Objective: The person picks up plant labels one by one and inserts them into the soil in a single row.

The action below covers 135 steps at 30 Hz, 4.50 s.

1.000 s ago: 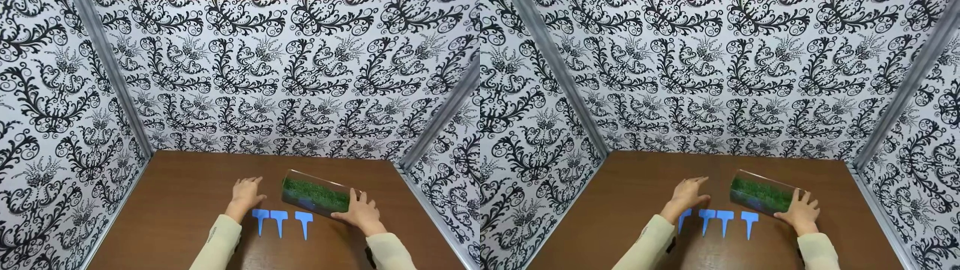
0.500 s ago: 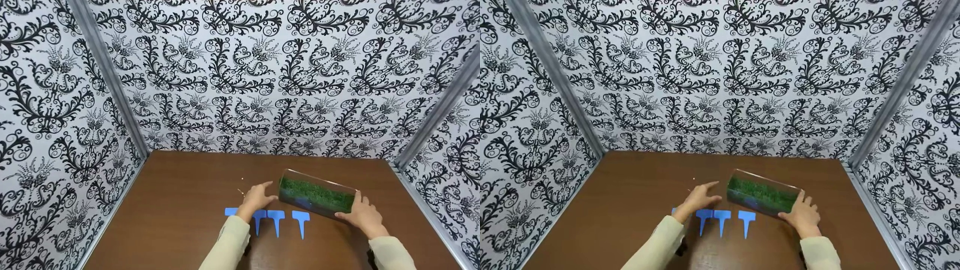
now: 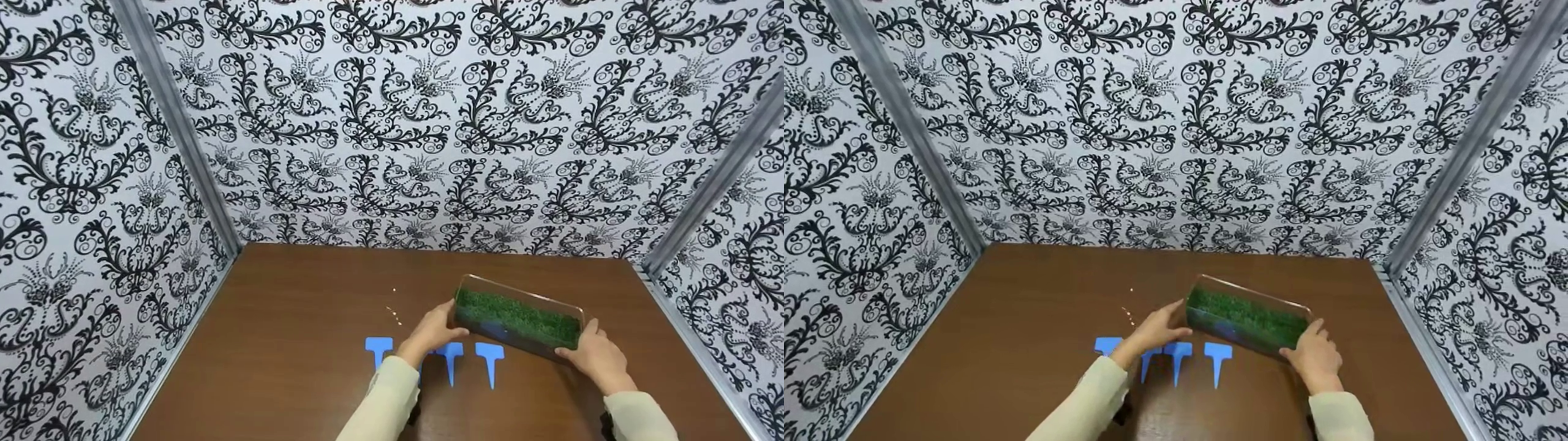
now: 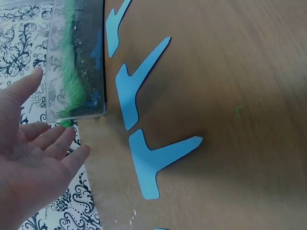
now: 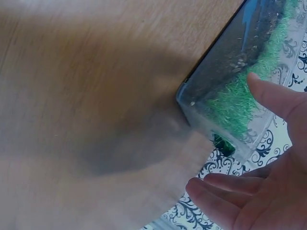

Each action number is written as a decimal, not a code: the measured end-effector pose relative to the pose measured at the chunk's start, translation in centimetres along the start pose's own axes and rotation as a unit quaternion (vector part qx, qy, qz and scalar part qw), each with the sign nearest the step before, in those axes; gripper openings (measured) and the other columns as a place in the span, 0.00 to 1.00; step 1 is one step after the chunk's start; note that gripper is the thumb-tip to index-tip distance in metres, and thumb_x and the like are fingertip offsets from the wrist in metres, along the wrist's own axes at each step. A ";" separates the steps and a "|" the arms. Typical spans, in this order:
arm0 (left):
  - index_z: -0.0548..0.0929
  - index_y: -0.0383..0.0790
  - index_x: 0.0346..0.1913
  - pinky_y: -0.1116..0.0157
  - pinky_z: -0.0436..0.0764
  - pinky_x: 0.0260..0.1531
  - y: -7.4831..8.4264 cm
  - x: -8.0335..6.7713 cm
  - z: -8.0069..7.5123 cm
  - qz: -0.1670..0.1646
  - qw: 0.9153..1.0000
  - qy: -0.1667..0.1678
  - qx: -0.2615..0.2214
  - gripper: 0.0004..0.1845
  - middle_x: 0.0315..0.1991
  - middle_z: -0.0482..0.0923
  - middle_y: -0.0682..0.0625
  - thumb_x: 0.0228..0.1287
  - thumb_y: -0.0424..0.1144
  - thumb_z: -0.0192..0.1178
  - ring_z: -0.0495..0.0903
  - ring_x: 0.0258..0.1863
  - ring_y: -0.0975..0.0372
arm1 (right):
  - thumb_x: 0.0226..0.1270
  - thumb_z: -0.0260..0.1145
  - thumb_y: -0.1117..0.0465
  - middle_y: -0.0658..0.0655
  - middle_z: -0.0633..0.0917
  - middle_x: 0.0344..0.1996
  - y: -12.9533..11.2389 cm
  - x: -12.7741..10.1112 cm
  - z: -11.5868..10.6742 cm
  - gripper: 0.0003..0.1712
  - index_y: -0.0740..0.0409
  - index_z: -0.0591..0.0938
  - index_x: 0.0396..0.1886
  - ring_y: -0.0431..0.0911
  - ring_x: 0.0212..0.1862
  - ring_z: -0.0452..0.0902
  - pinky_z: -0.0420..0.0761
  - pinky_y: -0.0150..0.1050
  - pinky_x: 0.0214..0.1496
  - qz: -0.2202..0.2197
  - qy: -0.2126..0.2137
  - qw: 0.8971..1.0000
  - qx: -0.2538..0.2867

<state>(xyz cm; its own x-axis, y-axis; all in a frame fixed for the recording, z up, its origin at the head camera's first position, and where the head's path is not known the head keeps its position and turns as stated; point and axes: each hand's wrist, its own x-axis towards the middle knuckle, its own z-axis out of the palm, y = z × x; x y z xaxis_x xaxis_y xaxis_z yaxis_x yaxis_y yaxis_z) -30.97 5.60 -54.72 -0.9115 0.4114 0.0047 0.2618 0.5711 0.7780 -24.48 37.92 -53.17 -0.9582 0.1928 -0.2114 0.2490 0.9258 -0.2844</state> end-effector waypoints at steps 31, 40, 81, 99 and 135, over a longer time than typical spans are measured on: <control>0.58 0.34 0.77 0.50 0.68 0.70 0.2 -0.5 0.1 -0.004 0.999 -0.007 -0.040 0.42 0.74 0.64 0.39 0.67 0.46 0.65 0.66 0.73 0.47 | 0.66 0.68 0.45 0.84 0.71 0.60 1.2 -0.2 1.8 0.51 0.81 0.58 0.69 0.76 0.60 0.70 0.74 0.67 0.56 -0.032 0.077 0.986 0.142; 0.58 0.32 0.76 0.50 0.68 0.70 -0.1 -0.4 -0.2 0.001 0.999 0.000 -0.038 0.42 0.74 0.65 0.38 0.67 0.45 0.65 0.66 0.72 0.46 | 0.68 0.67 0.49 0.85 0.69 0.62 1.0 0.2 1.9 0.49 0.83 0.58 0.70 0.76 0.62 0.68 0.74 0.66 0.59 -0.040 0.067 0.984 0.162; 0.61 0.29 0.74 0.44 0.65 0.70 -4.7 -2.0 -5.3 -0.008 0.998 0.056 -0.039 0.38 0.71 0.66 0.32 0.67 0.41 0.65 0.66 0.71 0.41 | 0.70 0.65 0.59 0.82 0.72 0.61 -6.1 3.1 3.2 0.41 0.79 0.60 0.71 0.74 0.61 0.71 0.75 0.65 0.59 -0.110 0.053 0.980 0.158; 0.62 0.32 0.74 0.44 0.69 0.67 -5.5 -2.8 -6.2 -0.030 0.997 0.066 -0.036 0.39 0.70 0.68 0.32 0.67 0.43 0.65 0.69 0.69 0.40 | 0.69 0.66 0.63 0.80 0.77 0.58 -7.3 3.9 3.4 0.37 0.77 0.63 0.70 0.72 0.58 0.75 0.76 0.64 0.58 -0.133 0.051 0.974 0.178; 0.61 0.33 0.75 0.45 0.72 0.65 -4.9 -5.1 -4.5 -0.018 0.998 0.052 -0.021 0.38 0.70 0.69 0.35 0.69 0.45 0.63 0.70 0.69 0.43 | 0.69 0.65 0.63 0.81 0.73 0.61 -4.7 4.5 2.6 0.39 0.78 0.60 0.71 0.74 0.63 0.70 0.72 0.66 0.62 -0.164 0.021 0.969 0.186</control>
<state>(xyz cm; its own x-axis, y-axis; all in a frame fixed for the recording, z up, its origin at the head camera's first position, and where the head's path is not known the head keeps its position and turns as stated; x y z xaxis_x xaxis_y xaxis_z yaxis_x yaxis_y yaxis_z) -29.04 -2.47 -55.71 -0.9489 0.3131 0.0395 0.2158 0.5526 0.8050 -29.61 33.57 -55.18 -0.9973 -0.0712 -0.0160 -0.0438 0.7597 -0.6488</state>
